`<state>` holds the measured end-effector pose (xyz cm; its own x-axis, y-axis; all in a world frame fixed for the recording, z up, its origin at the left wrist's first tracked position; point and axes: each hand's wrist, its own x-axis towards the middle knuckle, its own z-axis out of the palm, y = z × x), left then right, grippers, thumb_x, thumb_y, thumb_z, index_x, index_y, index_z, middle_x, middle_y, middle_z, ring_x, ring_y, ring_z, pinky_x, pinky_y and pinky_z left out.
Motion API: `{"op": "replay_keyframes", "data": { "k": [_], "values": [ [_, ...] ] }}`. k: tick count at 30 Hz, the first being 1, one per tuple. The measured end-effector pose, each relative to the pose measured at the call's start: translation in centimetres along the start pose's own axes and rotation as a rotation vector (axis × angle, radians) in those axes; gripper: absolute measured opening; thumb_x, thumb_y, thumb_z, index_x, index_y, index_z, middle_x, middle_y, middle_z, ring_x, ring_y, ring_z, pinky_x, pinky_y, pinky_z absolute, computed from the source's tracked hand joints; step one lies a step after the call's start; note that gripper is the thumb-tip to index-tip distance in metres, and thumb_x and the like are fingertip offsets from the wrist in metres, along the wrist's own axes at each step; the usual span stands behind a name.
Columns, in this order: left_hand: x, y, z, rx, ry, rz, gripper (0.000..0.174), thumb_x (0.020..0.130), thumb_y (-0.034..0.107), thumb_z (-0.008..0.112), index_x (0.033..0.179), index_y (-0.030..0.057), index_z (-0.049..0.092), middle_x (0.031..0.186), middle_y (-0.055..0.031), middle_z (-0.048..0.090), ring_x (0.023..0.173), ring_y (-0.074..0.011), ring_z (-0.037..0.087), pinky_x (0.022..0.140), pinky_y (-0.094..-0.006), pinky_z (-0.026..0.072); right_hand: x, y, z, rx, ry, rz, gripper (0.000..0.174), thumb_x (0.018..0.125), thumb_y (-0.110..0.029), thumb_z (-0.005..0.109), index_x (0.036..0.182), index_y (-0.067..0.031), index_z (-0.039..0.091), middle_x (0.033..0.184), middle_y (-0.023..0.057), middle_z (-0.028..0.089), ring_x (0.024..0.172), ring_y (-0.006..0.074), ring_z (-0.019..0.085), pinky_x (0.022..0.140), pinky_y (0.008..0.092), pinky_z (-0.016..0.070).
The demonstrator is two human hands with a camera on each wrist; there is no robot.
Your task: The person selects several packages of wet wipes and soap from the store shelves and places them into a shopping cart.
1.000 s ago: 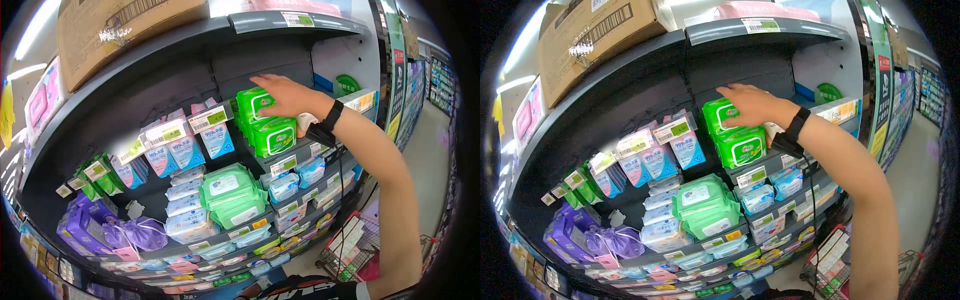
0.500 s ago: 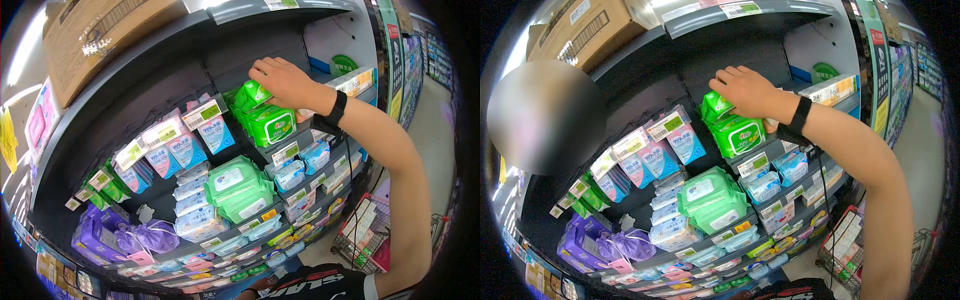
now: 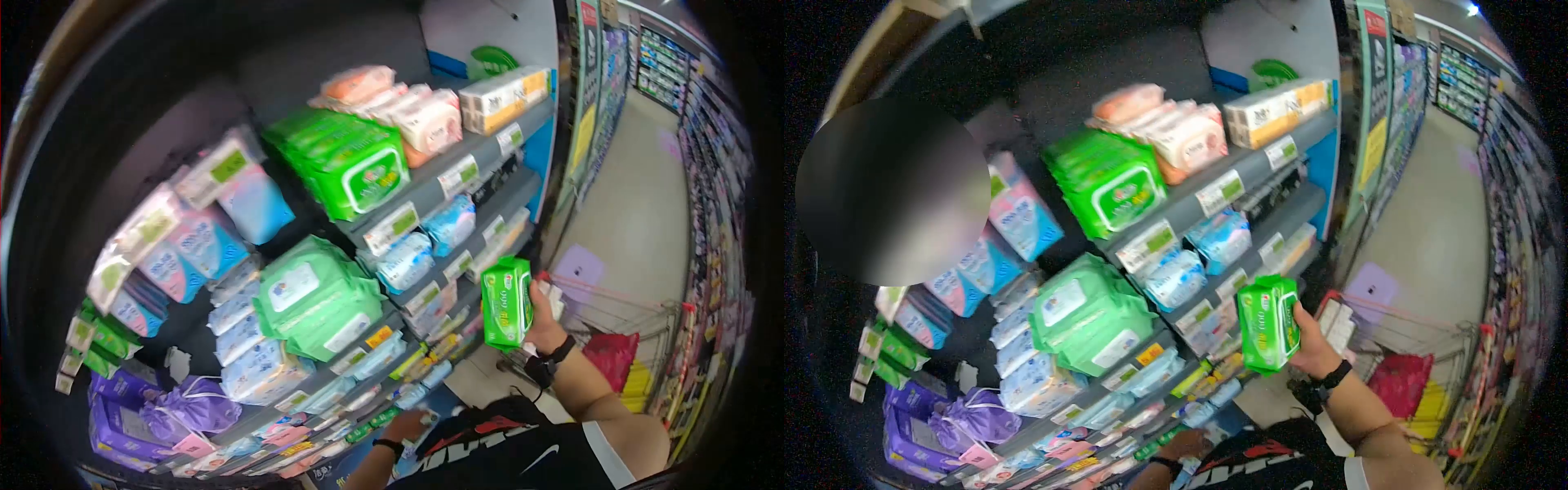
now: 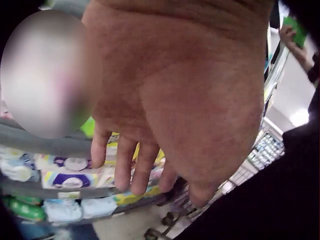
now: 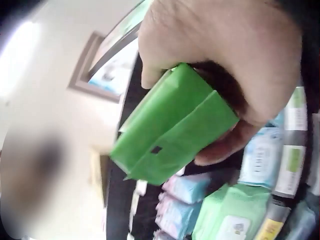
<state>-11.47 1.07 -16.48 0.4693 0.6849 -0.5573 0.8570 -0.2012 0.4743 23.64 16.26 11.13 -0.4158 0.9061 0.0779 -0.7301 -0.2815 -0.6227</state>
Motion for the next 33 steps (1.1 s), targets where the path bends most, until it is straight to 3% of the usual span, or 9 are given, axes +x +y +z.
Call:
{"op": "replay_keyframes", "data": {
  "k": [3,8,10,12,13,16,21,25,33],
  "values": [
    [1.5,3.0,-2.9,-0.118,0.300,0.264,0.045,0.093,0.038,0.067,0.126,0.0073,0.062,0.122,-0.0188,0.065,0.114,-0.0381,0.062,0.096,-0.0459,0.0508,-5.0,3.0,-4.9,0.570,0.156,0.131,0.091,0.091,-0.081,0.035,0.150,-0.0121,0.045,0.133,0.0190,0.060,0.112,0.0405,0.060,0.097,0.0559,0.0486],
    [2.7,13.9,-12.8,-0.341,0.328,0.495,0.049,0.090,0.030,0.073,0.129,0.0046,0.059,0.117,-0.0158,0.064,0.113,-0.0345,0.062,0.095,-0.0418,0.0500,-10.1,3.7,-7.7,0.487,0.354,0.217,0.112,0.076,-0.096,0.031,0.151,-0.0136,0.045,0.124,0.0158,0.059,0.101,0.0343,0.054,0.081,0.0479,0.0453],
    [3.8,16.6,-13.9,-0.406,0.311,0.597,0.069,0.086,0.031,0.078,0.141,0.0040,0.047,0.129,-0.0160,0.057,0.121,-0.0331,0.057,0.100,-0.0418,0.0469,-10.2,4.3,-7.4,0.587,0.081,0.225,0.115,0.074,-0.097,0.034,0.152,-0.0120,0.044,0.123,0.0157,0.059,0.100,0.0327,0.054,0.078,0.0449,0.0457],
    [4.7,19.3,-14.7,-0.647,0.312,0.741,0.098,0.079,0.036,0.084,0.152,0.0021,0.027,0.142,-0.0196,0.046,0.133,-0.0346,0.048,0.108,-0.0433,0.0410,-10.6,5.3,-7.7,0.293,0.340,0.326,0.115,0.076,-0.095,0.037,0.153,-0.0099,0.042,0.118,0.0156,0.059,0.096,0.0315,0.054,0.075,0.0419,0.0460],
    [4.6,20.9,-15.3,-0.703,0.321,0.768,0.107,0.077,0.038,0.085,0.154,0.0014,0.020,0.146,-0.0210,0.042,0.137,-0.0354,0.043,0.111,-0.0442,0.0377,-10.0,5.3,-6.6,0.588,0.137,0.259,0.083,0.096,-0.075,0.036,0.140,-0.0074,0.055,0.132,0.0177,0.064,0.112,0.0376,0.066,0.092,0.0526,0.0540],
    [5.0,22.5,-16.5,-0.877,0.245,0.824,0.117,0.080,0.048,0.082,0.158,0.0014,0.007,0.152,-0.0200,0.034,0.140,-0.0323,0.038,0.116,-0.0428,0.0313,-8.9,7.4,-6.3,0.322,0.363,0.280,0.061,0.101,-0.059,0.047,0.132,-0.0088,0.062,0.122,0.0115,0.071,0.103,0.0225,0.071,0.090,0.0369,0.0577],
    [6.6,21.4,-15.8,-1.021,-0.063,0.512,0.074,0.100,0.032,0.062,0.155,0.0012,0.024,0.147,-0.0130,0.043,0.137,-0.0234,0.041,0.115,-0.0389,0.0322,-10.0,7.1,-6.4,0.150,0.624,0.336,0.054,0.103,-0.055,0.049,0.127,-0.0089,0.063,0.119,0.0084,0.071,0.102,0.0182,0.071,0.090,0.0340,0.0570],
    [8.7,21.5,-13.1,-1.169,0.098,0.552,0.052,0.105,0.026,0.053,0.148,0.0006,0.038,0.142,-0.0112,0.050,0.132,-0.0212,0.046,0.114,-0.0363,0.0326,-11.9,6.6,-7.2,-0.064,0.681,0.192,0.058,0.105,-0.052,0.045,0.143,-0.0086,0.049,0.129,0.0081,0.065,0.110,0.0152,0.065,0.094,0.0337,0.0536],
    [10.3,21.3,-12.0,-1.567,-0.162,0.366,0.090,0.088,0.067,0.064,0.149,0.0054,0.040,0.144,-0.0153,0.052,0.129,-0.0321,0.056,0.101,-0.0478,0.0529,-13.1,3.9,-6.7,-0.425,0.472,0.115,0.044,0.104,-0.015,0.055,0.146,-0.0063,0.046,0.133,0.0071,0.058,0.115,0.0172,0.060,0.089,0.0338,0.0555]
  ]
}}
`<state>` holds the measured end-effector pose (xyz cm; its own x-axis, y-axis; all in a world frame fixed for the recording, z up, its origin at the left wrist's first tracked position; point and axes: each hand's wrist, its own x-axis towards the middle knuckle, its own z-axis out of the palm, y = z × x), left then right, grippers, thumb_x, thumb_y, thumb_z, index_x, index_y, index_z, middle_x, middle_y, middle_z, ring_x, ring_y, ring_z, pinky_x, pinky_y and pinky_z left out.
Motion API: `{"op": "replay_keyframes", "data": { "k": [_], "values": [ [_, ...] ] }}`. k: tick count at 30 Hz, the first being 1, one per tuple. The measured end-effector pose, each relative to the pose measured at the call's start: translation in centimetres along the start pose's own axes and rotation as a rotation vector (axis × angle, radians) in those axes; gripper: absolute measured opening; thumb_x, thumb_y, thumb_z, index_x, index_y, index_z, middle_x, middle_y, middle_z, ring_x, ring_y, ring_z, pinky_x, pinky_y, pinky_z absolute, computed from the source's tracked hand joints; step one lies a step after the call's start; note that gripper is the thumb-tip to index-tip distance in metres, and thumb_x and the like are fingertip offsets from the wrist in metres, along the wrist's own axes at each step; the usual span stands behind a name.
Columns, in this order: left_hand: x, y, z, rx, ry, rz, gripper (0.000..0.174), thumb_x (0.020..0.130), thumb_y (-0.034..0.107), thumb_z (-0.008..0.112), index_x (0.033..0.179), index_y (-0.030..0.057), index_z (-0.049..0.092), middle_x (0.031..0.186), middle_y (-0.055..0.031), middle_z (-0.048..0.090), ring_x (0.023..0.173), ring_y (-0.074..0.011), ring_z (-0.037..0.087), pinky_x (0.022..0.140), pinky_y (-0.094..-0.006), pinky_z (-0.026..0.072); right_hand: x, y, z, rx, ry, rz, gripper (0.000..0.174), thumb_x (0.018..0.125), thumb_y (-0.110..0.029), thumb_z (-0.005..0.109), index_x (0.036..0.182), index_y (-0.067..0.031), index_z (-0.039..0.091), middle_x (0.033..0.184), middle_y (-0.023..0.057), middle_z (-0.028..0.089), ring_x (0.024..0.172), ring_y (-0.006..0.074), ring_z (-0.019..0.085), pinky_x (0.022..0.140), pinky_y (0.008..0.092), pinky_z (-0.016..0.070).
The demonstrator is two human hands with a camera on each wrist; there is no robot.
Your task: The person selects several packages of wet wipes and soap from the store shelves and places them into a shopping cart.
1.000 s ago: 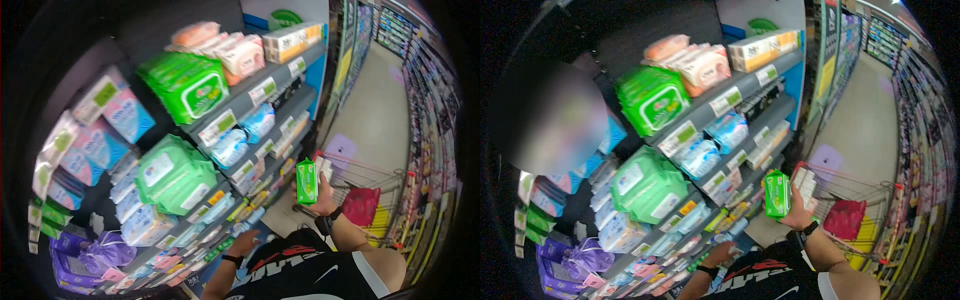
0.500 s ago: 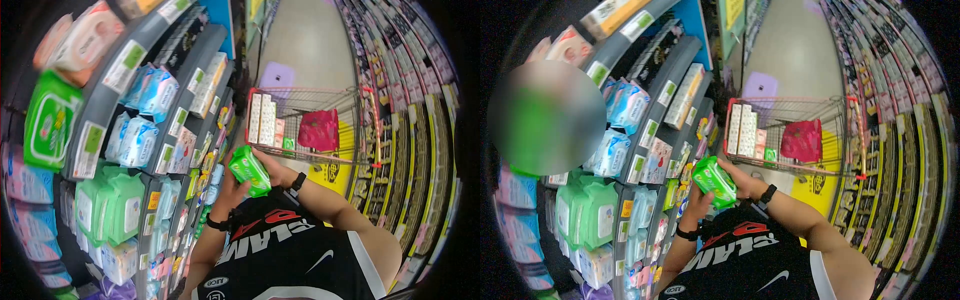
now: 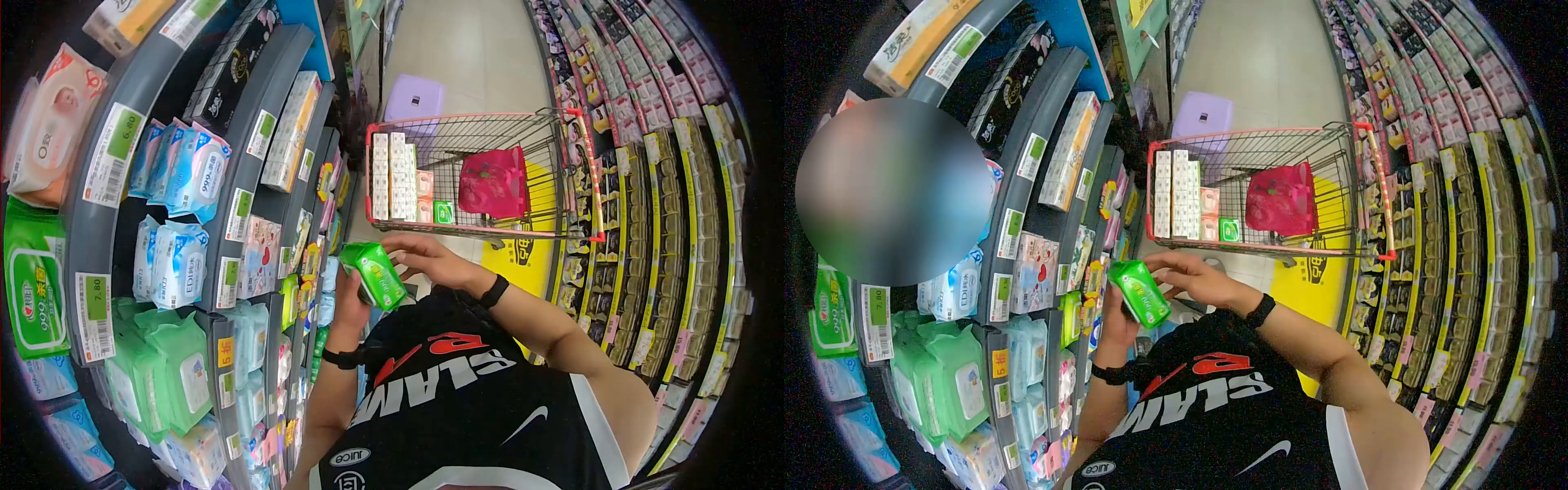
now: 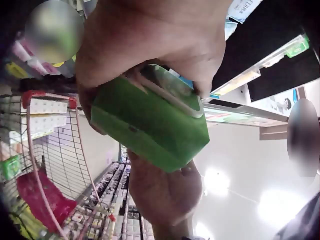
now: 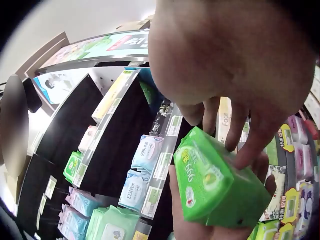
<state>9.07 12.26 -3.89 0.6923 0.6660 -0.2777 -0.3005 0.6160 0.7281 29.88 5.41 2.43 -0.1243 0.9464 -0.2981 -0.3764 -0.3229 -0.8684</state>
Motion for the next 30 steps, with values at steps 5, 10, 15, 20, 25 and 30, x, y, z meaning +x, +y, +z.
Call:
{"op": "replay_keyframes", "data": {
  "k": [5,10,15,20,25,30],
  "values": [
    [0.8,-1.2,-0.7,-0.240,-0.079,-0.052,0.084,0.082,0.060,0.076,0.140,0.0086,0.044,0.133,-0.0119,0.057,0.120,-0.0280,0.061,0.099,-0.0465,0.0529,0.4,0.6,0.0,-0.054,-0.069,-0.147,0.036,0.098,-0.009,0.065,0.132,-0.0045,0.053,0.111,0.0041,0.061,0.101,0.0131,0.061,0.084,0.0307,0.0559],
    [0.5,-1.1,0.3,-0.250,-0.013,-0.090,0.086,0.078,0.061,0.079,0.139,0.0100,0.047,0.128,-0.0083,0.060,0.118,-0.0261,0.062,0.096,-0.0455,0.0556,0.9,1.9,-1.0,-0.056,-0.045,-0.138,0.026,0.096,-0.013,0.071,0.115,-0.0037,0.056,0.096,0.0015,0.060,0.087,0.0104,0.060,0.077,0.0286,0.0541],
    [0.9,-2.6,0.0,-0.142,0.086,-0.086,0.084,0.089,0.070,0.059,0.145,0.0091,0.047,0.135,-0.0095,0.059,0.122,-0.0254,0.059,0.100,-0.0433,0.0504,0.5,2.0,-1.9,-0.017,-0.035,-0.073,0.026,0.095,-0.017,0.072,0.110,-0.0046,0.056,0.094,0.0010,0.059,0.085,0.0111,0.059,0.077,0.0282,0.0531],
    [2.0,-2.1,2.8,-0.230,0.122,-0.142,0.069,0.095,0.058,0.055,0.143,0.0082,0.049,0.131,-0.0101,0.062,0.116,-0.0253,0.063,0.096,-0.0424,0.0522,0.0,2.0,-3.1,-0.303,0.094,-0.140,0.043,0.087,-0.029,0.081,0.110,-0.0046,0.054,0.102,0.0061,0.059,0.095,0.0146,0.058,0.077,0.0319,0.0551],
    [4.2,-3.3,2.6,-0.078,0.121,-0.139,0.061,0.093,0.046,0.064,0.136,0.0038,0.052,0.121,-0.0100,0.064,0.110,-0.0219,0.064,0.093,-0.0375,0.0528,-1.2,1.3,-4.0,-0.468,0.258,-0.147,0.055,0.086,-0.027,0.081,0.123,-0.0029,0.048,0.113,0.0114,0.057,0.104,0.0233,0.061,0.087,0.0364,0.0564],
    [6.1,-3.5,5.4,0.041,0.195,-0.102,0.048,0.096,0.026,0.067,0.134,0.0024,0.050,0.124,-0.0092,0.061,0.112,-0.0201,0.061,0.095,-0.0356,0.0510,-1.6,2.1,-6.3,-0.276,0.260,-0.066,0.060,0.089,-0.033,0.075,0.130,0.0009,0.046,0.125,0.0221,0.058,0.116,0.0318,0.060,0.089,0.0408,0.0561]
  ]
}}
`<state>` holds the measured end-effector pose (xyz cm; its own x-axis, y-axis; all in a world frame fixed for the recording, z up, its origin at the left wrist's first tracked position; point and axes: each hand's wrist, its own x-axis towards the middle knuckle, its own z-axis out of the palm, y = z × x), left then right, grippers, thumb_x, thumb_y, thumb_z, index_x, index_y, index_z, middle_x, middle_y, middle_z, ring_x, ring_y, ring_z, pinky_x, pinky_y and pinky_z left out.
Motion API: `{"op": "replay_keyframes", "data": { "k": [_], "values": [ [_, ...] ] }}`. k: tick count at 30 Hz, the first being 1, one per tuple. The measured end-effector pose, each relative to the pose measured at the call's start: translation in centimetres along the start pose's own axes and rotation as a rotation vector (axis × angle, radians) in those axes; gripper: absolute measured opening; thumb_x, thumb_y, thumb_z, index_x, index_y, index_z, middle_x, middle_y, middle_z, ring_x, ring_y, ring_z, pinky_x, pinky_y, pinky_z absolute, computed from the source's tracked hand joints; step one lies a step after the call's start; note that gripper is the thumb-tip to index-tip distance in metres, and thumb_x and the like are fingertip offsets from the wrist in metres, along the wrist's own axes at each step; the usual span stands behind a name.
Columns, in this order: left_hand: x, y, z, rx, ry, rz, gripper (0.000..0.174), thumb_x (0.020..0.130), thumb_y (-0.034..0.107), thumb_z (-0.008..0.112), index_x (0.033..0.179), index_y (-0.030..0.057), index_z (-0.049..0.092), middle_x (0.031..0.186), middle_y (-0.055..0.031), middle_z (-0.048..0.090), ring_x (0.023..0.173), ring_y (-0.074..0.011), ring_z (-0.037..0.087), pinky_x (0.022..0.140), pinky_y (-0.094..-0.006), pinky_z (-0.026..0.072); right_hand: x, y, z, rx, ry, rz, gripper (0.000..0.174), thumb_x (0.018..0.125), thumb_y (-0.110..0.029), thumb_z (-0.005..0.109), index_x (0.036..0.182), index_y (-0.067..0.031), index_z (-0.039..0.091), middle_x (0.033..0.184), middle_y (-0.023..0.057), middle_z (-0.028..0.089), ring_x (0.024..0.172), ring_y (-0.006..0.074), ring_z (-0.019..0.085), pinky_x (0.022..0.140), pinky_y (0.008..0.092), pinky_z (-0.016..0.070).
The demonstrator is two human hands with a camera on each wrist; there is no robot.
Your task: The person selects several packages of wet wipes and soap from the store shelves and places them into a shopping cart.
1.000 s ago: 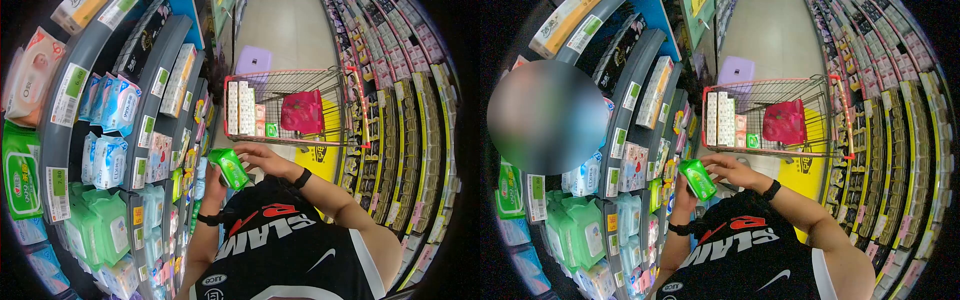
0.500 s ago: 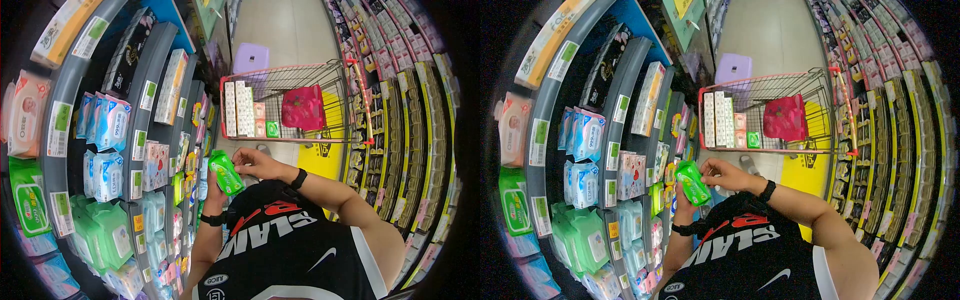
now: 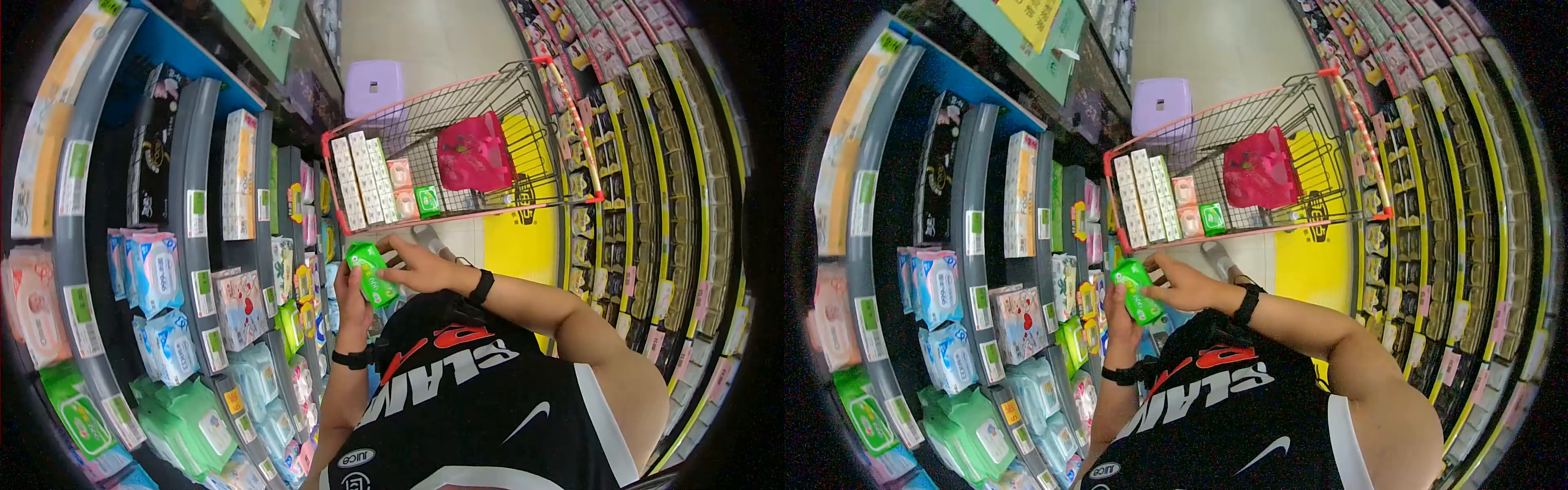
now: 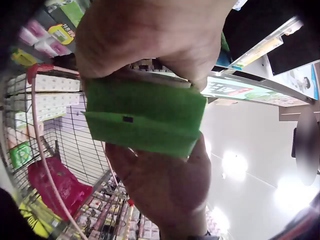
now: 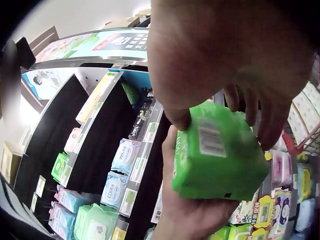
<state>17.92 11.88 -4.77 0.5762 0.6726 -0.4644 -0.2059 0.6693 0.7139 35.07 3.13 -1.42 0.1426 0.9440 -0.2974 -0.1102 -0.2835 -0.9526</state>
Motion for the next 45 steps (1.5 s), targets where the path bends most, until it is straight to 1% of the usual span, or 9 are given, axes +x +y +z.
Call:
{"op": "replay_keyframes", "data": {
  "k": [6,13,21,31,34,37,39,41,45],
  "values": [
    [2.2,-0.7,3.4,0.254,-0.026,0.107,0.042,0.100,0.012,0.063,0.137,0.0014,0.045,0.130,-0.0081,0.056,0.120,-0.0169,0.054,0.105,-0.0335,0.0416,0.4,1.1,-3.1,-0.232,0.086,-0.181,0.073,0.089,-0.034,0.075,0.139,0.0039,0.037,0.127,0.0278,0.056,0.115,0.0350,0.062,0.096,0.0413,0.0508],
    [5.7,-0.2,6.4,0.426,-0.133,0.028,0.041,0.104,0.014,0.055,0.139,-0.0051,0.051,0.132,-0.0160,0.061,0.120,-0.0222,0.062,0.099,-0.0347,0.0509,3.2,5.8,-9.1,-0.055,0.257,0.075,0.088,0.087,-0.032,0.080,0.144,0.0070,0.025,0.129,0.0208,0.056,0.117,0.0247,0.057,0.099,0.0358,0.0481],
    [12.5,-1.3,8.4,0.668,-0.231,-0.003,0.033,0.101,0.019,0.057,0.129,0.0011,0.058,0.127,-0.0116,0.065,0.114,-0.0217,0.063,0.094,-0.0370,0.0519,9.1,10.3,-18.1,0.171,0.358,0.243,0.071,0.090,-0.028,0.079,0.139,0.0045,0.040,0.119,0.0146,0.064,0.105,0.0182,0.065,0.086,0.0321,0.0552],
    [25.0,-6.4,-6.2,1.584,0.467,0.281,0.070,0.085,0.031,0.077,0.140,-0.0015,0.047,0.132,-0.0245,0.058,0.127,-0.0373,0.054,0.108,-0.0459,0.0405,18.0,29.5,-27.1,0.108,0.480,0.357,0.055,0.087,-0.014,0.080,0.130,0.0001,0.050,0.114,0.0116,0.066,0.103,0.0195,0.066,0.086,0.0350,0.0559],
    [27.2,-8.8,-9.0,1.669,0.537,0.159,0.087,0.082,0.035,0.079,0.147,-0.0034,0.037,0.126,-0.0276,0.061,0.122,-0.0409,0.057,0.105,-0.0460,0.0443,19.2,30.8,-28.9,0.244,0.467,0.400,0.042,0.086,-0.008,0.078,0.124,-0.0005,0.061,0.109,0.0110,0.072,0.096,0.0200,0.069,0.082,0.0381,0.0574],
    [27.8,-10.1,-7.8,1.553,0.523,-0.138,0.086,0.081,0.037,0.079,0.146,-0.0041,0.040,0.119,-0.0285,0.064,0.111,-0.0452,0.062,0.099,-0.0464,0.0488,20.0,33.0,-29.9,0.208,0.535,0.434,0.036,0.087,-0.006,0.077,0.120,-0.0017,0.064,0.108,0.0101,0.072,0.092,0.0199,0.070,0.080,0.0384,0.0578],
    [28.5,-11.3,-8.8,1.613,0.606,0.027,0.057,0.080,0.038,0.081,0.120,0.0024,0.063,0.101,-0.0170,0.073,0.091,-0.0329,0.071,0.082,-0.0434,0.0549,19.7,33.9,-30.5,0.247,0.530,0.464,0.037,0.088,-0.007,0.077,0.121,-0.0032,0.064,0.109,0.0093,0.072,0.095,0.0197,0.069,0.082,0.0376,0.0570],
    [28.9,-11.7,-9.8,1.597,0.602,0.051,0.043,0.082,0.033,0.080,0.109,0.0019,0.068,0.091,-0.0114,0.074,0.081,-0.0255,0.072,0.074,-0.0382,0.0561,20.2,35.3,-31.0,0.271,0.523,0.459,0.038,0.088,-0.008,0.077,0.123,-0.0034,0.063,0.111,0.0091,0.071,0.097,0.0197,0.068,0.083,0.0373,0.0565],
    [28.5,-11.8,-10.6,1.433,0.604,0.081,0.034,0.084,0.027,0.078,0.105,0.0017,0.069,0.087,-0.0112,0.074,0.077,-0.0233,0.072,0.071,-0.0360,0.0559,21.5,37.4,-31.0,0.541,0.426,0.458,0.043,0.092,-0.014,0.075,0.128,-0.0015,0.057,0.119,0.0081,0.068,0.108,0.0191,0.065,0.092,0.0356,0.0534]
  ]
}}
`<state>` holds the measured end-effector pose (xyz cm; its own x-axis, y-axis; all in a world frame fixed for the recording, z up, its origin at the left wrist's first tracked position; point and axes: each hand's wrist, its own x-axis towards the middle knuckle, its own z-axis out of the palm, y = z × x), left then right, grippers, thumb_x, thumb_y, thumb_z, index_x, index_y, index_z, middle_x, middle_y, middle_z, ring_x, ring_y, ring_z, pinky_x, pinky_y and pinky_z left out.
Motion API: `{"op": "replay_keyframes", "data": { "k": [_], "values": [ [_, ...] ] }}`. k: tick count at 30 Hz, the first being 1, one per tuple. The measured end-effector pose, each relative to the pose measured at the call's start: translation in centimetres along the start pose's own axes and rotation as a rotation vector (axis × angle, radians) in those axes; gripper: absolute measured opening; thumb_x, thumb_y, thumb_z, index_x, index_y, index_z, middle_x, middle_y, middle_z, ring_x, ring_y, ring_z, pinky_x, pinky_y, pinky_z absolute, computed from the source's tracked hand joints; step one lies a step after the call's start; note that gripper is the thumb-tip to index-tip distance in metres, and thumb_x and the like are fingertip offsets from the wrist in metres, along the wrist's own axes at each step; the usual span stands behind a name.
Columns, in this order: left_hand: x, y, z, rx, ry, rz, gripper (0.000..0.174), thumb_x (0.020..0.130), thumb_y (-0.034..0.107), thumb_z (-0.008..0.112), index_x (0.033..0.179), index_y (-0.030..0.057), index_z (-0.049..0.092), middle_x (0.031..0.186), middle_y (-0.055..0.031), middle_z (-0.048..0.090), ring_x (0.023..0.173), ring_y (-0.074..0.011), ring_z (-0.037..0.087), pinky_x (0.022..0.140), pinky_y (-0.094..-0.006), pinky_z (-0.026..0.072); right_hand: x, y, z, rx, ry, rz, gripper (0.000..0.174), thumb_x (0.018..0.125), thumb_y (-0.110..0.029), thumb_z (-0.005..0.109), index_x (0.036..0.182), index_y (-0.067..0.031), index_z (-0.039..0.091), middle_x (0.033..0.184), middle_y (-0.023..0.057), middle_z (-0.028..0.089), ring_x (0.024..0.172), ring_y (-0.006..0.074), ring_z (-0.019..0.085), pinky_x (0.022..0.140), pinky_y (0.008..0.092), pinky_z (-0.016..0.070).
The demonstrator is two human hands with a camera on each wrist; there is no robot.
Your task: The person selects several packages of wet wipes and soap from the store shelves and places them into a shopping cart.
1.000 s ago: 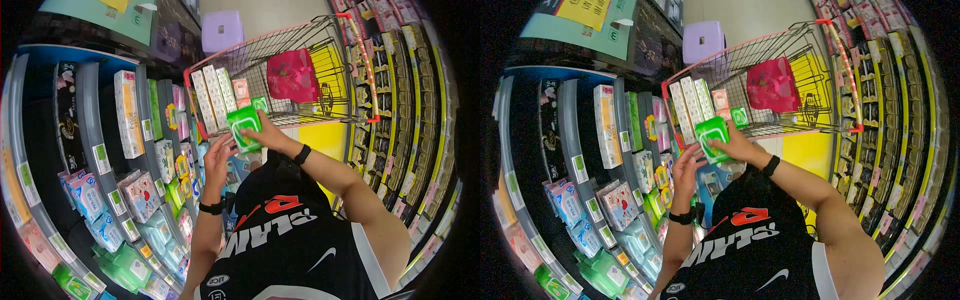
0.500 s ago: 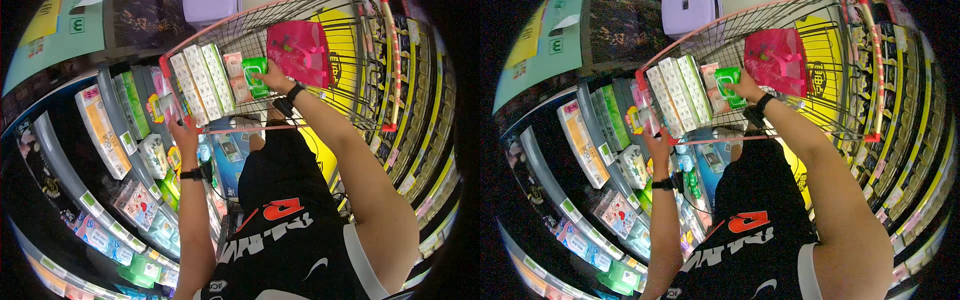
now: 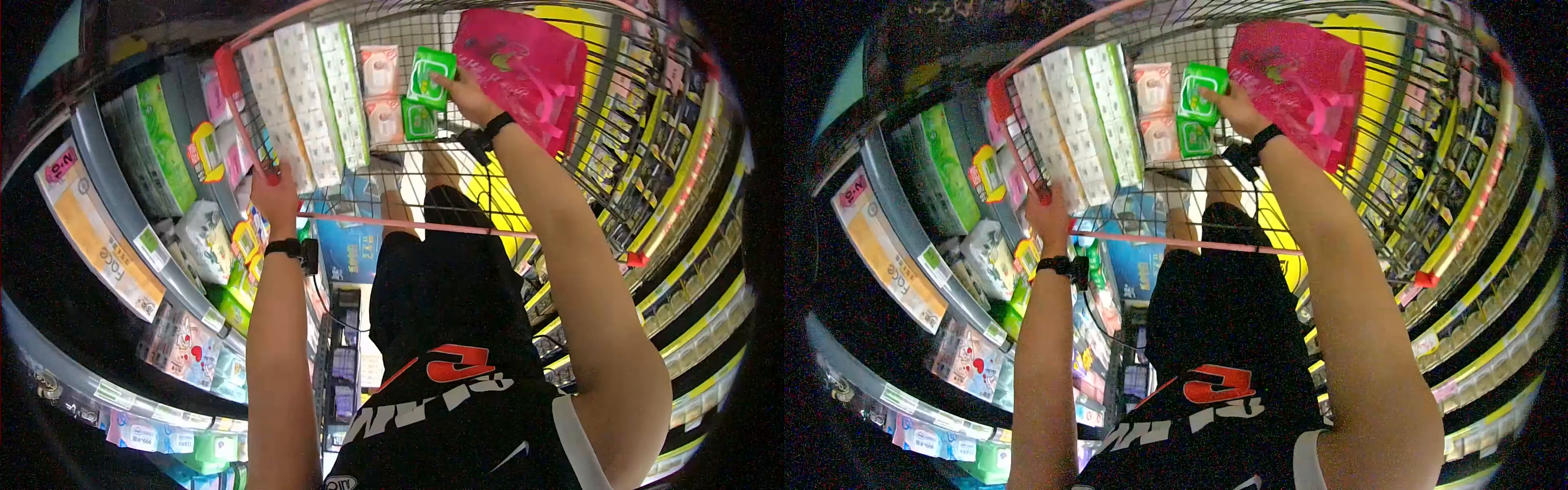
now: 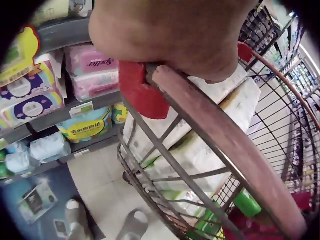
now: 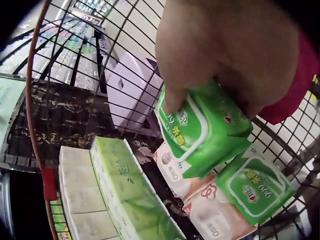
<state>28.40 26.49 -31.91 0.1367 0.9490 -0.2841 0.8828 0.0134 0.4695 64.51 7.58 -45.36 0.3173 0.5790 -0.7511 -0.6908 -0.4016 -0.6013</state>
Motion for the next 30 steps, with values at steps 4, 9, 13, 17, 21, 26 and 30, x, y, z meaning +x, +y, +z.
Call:
{"op": "replay_keyframes", "data": {
  "k": [4,9,13,17,21,26,30],
  "values": [
    [0.1,1.2,0.1,0.074,0.021,0.011,0.030,0.085,0.023,0.076,0.104,0.0013,0.069,0.088,-0.0124,0.074,0.077,-0.0235,0.072,0.072,-0.0365,0.0562,2.6,0.7,1.3,-0.026,0.064,0.029,0.047,0.098,-0.019,0.069,0.136,0.0001,0.050,0.126,0.0101,0.063,0.111,0.0200,0.062,0.097,0.0348,0.0498],
    [0.4,1.1,0.1,0.121,0.027,0.072,0.027,0.085,0.019,0.073,0.103,-0.0008,0.068,0.089,-0.0152,0.074,0.081,-0.0267,0.073,0.074,-0.0370,0.0570,8.1,2.9,-0.4,-0.261,0.075,0.030,0.055,0.095,-0.023,0.073,0.136,0.0034,0.048,0.122,0.0167,0.066,0.109,0.0237,0.065,0.096,0.0371,0.0513],
    [0.3,0.7,0.2,0.146,0.028,0.067,0.028,0.085,0.018,0.073,0.104,-0.0020,0.067,0.091,-0.0162,0.074,0.082,-0.0282,0.073,0.074,-0.0374,0.0573,8.7,3.7,-1.1,-0.385,0.121,0.033,0.065,0.096,-0.024,0.071,0.144,0.0050,0.040,0.130,0.0191,0.061,0.118,0.0254,0.060,0.101,0.0382,0.0486],
    [0.2,0.8,0.2,0.059,0.015,0.011,0.029,0.084,0.018,0.074,0.105,-0.0017,0.067,0.093,-0.0165,0.073,0.084,-0.0298,0.072,0.076,-0.0392,0.0567,7.8,3.4,-0.7,-0.370,0.025,-0.004,0.060,0.098,-0.022,0.068,0.145,0.0037,0.041,0.130,0.0158,0.061,0.115,0.0240,0.061,0.100,0.0355,0.0478],
    [0.3,0.7,0.2,0.012,-0.002,-0.007,0.031,0.082,0.019,0.075,0.105,0.0000,0.066,0.094,-0.0158,0.072,0.085,-0.0311,0.070,0.078,-0.0406,0.0555,7.3,1.7,0.6,-0.346,-0.048,-0.022,0.046,0.102,-0.021,0.063,0.140,-0.0007,0.048,0.123,0.0108,0.065,0.108,0.0191,0.061,0.096,0.0342,0.0492],
    [0.2,1.0,0.3,0.063,0.007,-0.001,0.030,0.082,0.018,0.074,0.106,0.0007,0.066,0.094,-0.0149,0.073,0.084,-0.0303,0.071,0.078,-0.0401,0.0559,8.6,2.5,0.0,-0.336,-0.100,-0.031,0.045,0.102,-0.020,0.062,0.140,-0.0003,0.048,0.124,0.0112,0.064,0.110,0.0186,0.060,0.096,0.0344,0.0495],
    [0.2,1.1,0.2,0.035,-0.032,-0.071,0.029,0.083,0.017,0.073,0.107,0.0009,0.066,0.094,-0.0152,0.073,0.086,-0.0307,0.071,0.078,-0.0402,0.0558,7.9,2.4,0.2,-0.364,-0.045,-0.010,0.045,0.104,-0.026,0.059,0.139,0.0010,0.049,0.126,0.0104,0.062,0.114,0.0186,0.056,0.099,0.0337,0.0459]
  ]
}}
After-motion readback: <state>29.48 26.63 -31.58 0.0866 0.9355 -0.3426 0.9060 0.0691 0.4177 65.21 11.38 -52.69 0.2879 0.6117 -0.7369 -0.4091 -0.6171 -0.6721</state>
